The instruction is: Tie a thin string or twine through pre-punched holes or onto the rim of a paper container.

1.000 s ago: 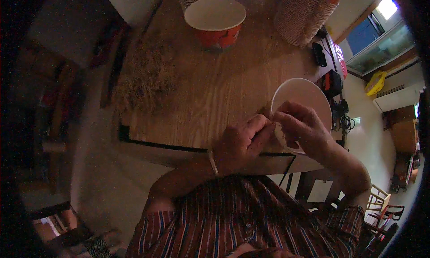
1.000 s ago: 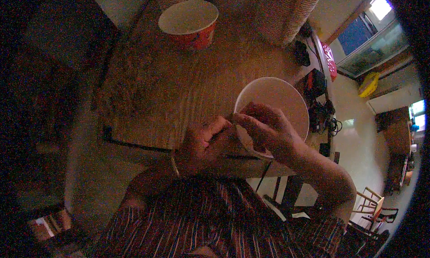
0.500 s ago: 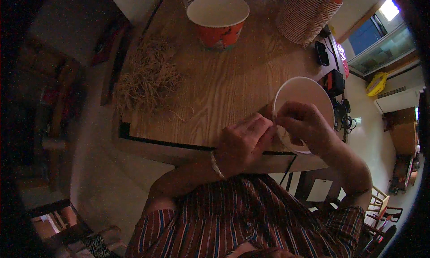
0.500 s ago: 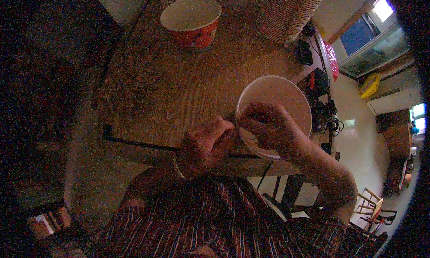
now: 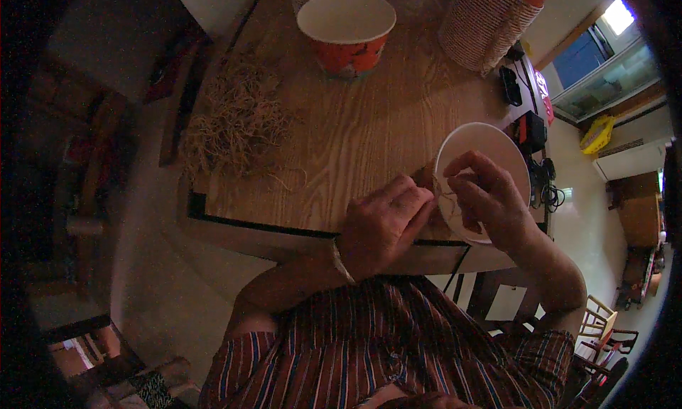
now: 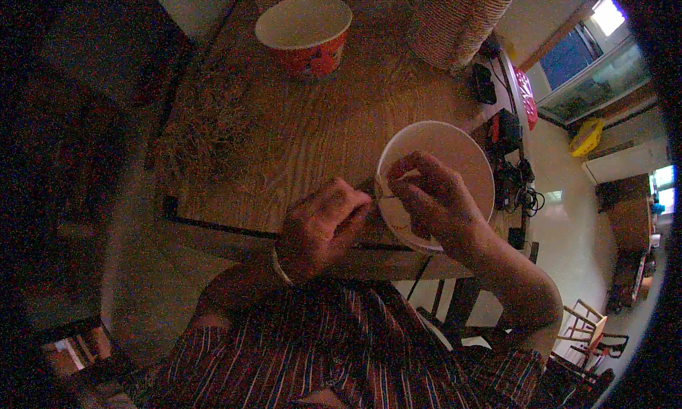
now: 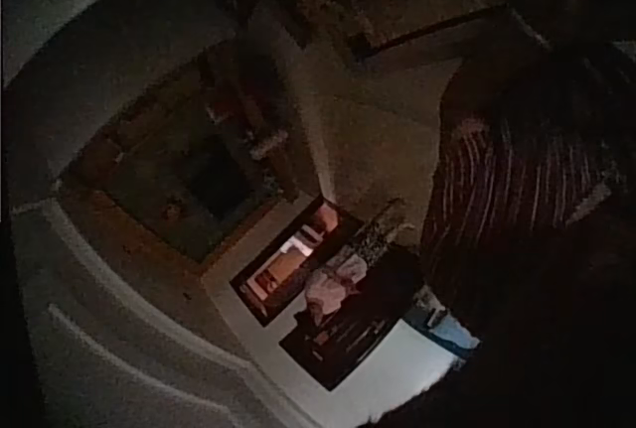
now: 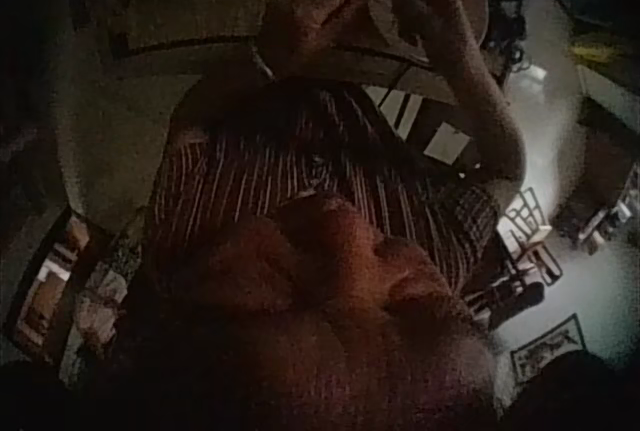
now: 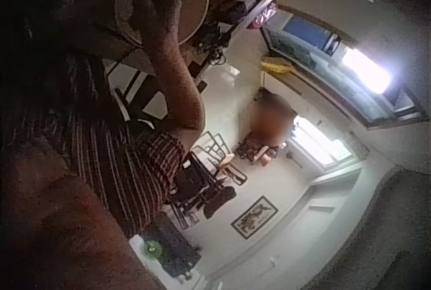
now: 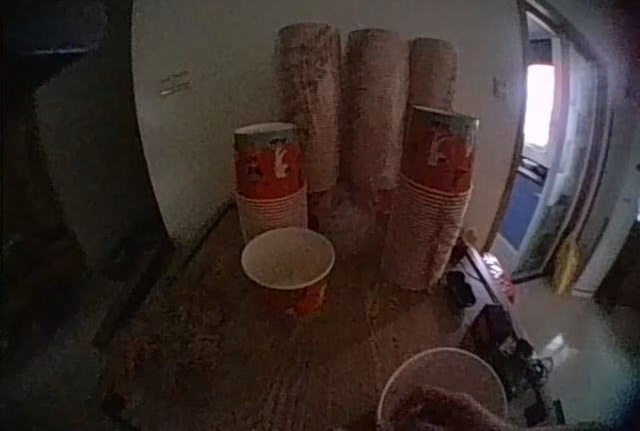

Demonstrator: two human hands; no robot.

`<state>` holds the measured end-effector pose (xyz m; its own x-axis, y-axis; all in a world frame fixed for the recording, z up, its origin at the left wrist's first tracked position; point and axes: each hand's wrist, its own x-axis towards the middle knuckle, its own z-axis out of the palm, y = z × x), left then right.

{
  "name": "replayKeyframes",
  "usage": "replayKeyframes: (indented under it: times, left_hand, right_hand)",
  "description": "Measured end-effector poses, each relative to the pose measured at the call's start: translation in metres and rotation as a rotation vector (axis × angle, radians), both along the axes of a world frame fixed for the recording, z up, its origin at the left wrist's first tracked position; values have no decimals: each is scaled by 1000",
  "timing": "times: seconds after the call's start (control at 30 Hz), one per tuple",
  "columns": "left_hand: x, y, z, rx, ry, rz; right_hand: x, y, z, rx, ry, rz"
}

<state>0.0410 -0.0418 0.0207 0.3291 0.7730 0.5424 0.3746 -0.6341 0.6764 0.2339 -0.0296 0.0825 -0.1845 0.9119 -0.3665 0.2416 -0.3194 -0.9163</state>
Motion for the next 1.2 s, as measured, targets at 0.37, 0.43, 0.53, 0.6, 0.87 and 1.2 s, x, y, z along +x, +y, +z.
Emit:
replayKeyframes:
  times: [0.37, 0.43, 0.53, 0.6, 0.87, 1.2]
  left_hand:
    - [-1, -1, 5, -35, 87, -20]
    - [-2, 0, 9, -33, 107, -20]
    - [-2, 3, 8, -9, 124, -17]
    - [-3, 3, 8, 15, 120, -15]
    - [-3, 6, 11, 27, 19, -19]
    - [-7, 25, -3, -56, -118, -212]
  right_hand:
    - [-4, 17, -1, 147, -376, 278]
    - [-7, 19, 3, 70, -348, 263]
    - [-6, 18, 2, 24, -314, 259]
    - [-5, 17, -1, 54, -308, 270]
    - [-3, 15, -1, 73, -155, 180]
    - [1, 14, -13, 152, 4, 190]
